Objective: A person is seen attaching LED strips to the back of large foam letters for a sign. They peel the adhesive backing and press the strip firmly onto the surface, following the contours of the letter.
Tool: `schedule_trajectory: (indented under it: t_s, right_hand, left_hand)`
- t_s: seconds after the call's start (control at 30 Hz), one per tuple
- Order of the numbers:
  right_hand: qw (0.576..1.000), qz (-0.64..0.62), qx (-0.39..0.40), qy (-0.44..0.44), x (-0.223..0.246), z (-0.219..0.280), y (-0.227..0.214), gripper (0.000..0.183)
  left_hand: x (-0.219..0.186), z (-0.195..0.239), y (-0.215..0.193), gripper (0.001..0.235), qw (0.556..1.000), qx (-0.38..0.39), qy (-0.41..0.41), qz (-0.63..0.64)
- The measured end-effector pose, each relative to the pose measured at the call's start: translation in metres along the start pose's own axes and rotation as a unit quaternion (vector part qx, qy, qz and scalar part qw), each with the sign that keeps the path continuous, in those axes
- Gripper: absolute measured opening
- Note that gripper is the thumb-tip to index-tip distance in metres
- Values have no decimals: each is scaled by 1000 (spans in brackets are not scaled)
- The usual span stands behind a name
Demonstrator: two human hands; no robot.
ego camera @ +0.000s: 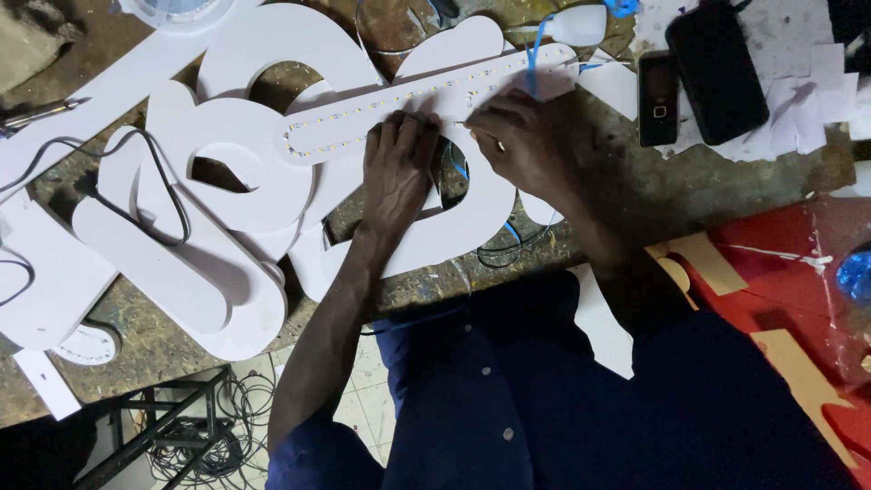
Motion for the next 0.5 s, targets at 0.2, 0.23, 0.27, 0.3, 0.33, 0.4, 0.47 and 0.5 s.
schedule_trajectory:
  t_s: [0.2,0.23,0.27,0.3,0.33,0.4,0.47,0.5]
  right_hand:
    - [994,108,12,-7,-1,14,-2,12]
    - [994,109,11,-7,-1,17,0,12]
    - [996,93,-7,5,-4,21,-2,12]
    - [997,76,-23,18,-6,25,-3,11]
    - [997,75,-24,18,-6,27,-1,11]
    - [997,42,-56,34,-9,33,-3,10]
    - [996,22,-67,45,8,28,-8,9]
    - [995,3,-78,57,16,26,-12,9]
  left_hand:
    - [0,-4,-18,31,998,-65,6,0]
    - [0,-3,-16,31,998,-66,7,0]
    - [1,-3,-14,35,998,-65,6,5]
    - [2,-2,-12,39,998,-64,4,10]
    - [2,-2,-11,39,998,-63,5,10]
    - [2,-1,-8,36,999,-48,12,11]
    - [-1,-3,-10,34,998,-52,10,30]
    - [-2,-5,-11,33,997,-57,9,49]
Point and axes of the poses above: each hand's wrist, its own z-axis away from the middle knuckle, its own y-axis out of the palm, x = y × z, the point moved 10 cm from there along -z, towards the middle knuckle, and after that the axes turned 12 degrees about -z, right-handed, at the moved point
